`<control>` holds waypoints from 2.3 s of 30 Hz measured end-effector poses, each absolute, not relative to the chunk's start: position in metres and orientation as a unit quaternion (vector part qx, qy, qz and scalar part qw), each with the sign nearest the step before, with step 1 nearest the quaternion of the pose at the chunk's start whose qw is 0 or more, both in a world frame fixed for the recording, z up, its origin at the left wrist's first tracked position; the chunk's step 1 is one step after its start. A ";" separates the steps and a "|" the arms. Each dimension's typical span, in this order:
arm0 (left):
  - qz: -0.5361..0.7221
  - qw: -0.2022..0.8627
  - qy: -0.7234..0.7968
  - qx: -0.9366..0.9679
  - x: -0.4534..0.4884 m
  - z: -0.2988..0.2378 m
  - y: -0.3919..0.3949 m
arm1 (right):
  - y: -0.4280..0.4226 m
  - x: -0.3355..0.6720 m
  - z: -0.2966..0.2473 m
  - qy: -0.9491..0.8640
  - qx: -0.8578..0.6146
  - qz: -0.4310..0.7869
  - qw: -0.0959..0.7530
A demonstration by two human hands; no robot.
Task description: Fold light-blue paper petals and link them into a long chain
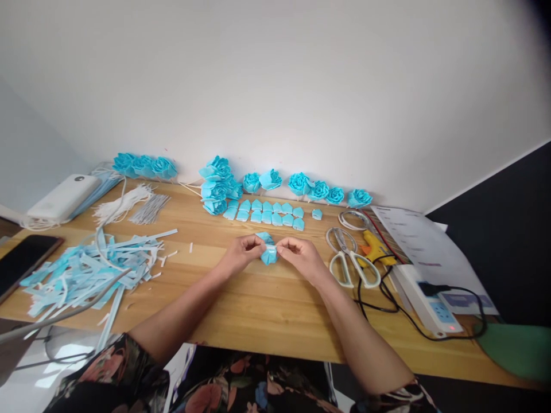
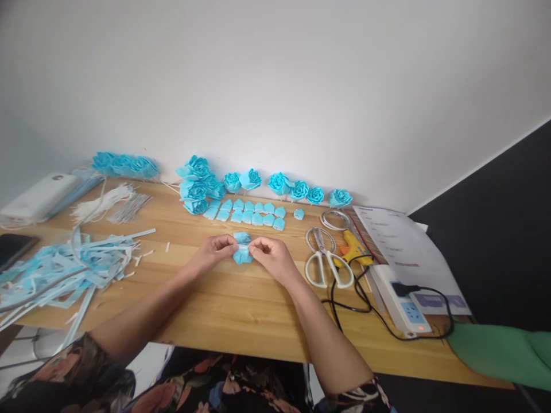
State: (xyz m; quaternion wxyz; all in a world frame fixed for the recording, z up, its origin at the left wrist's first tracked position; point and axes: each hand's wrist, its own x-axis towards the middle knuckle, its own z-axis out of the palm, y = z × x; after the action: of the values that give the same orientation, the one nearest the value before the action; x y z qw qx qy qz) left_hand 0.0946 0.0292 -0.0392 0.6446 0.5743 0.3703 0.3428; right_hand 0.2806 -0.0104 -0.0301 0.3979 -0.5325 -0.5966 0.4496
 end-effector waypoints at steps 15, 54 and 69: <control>0.334 0.653 0.371 0.570 0.094 -0.041 0.032 | -0.011 0.280 -0.029 -0.593 -0.533 0.449 0.405; 0.414 0.577 0.385 0.590 0.093 -0.041 0.031 | -0.009 0.278 -0.033 -0.600 -0.550 0.406 0.415; 0.397 0.262 0.382 0.793 0.097 -0.046 0.021 | -0.017 0.268 -0.028 -0.711 -0.543 0.190 0.404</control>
State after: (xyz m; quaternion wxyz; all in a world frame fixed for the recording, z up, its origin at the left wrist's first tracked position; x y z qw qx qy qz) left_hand 0.0972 0.0208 -0.0456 0.2619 0.7927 0.3817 0.3967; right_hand 0.2677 -0.0173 -0.0276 0.4041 -0.5435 -0.7109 0.1896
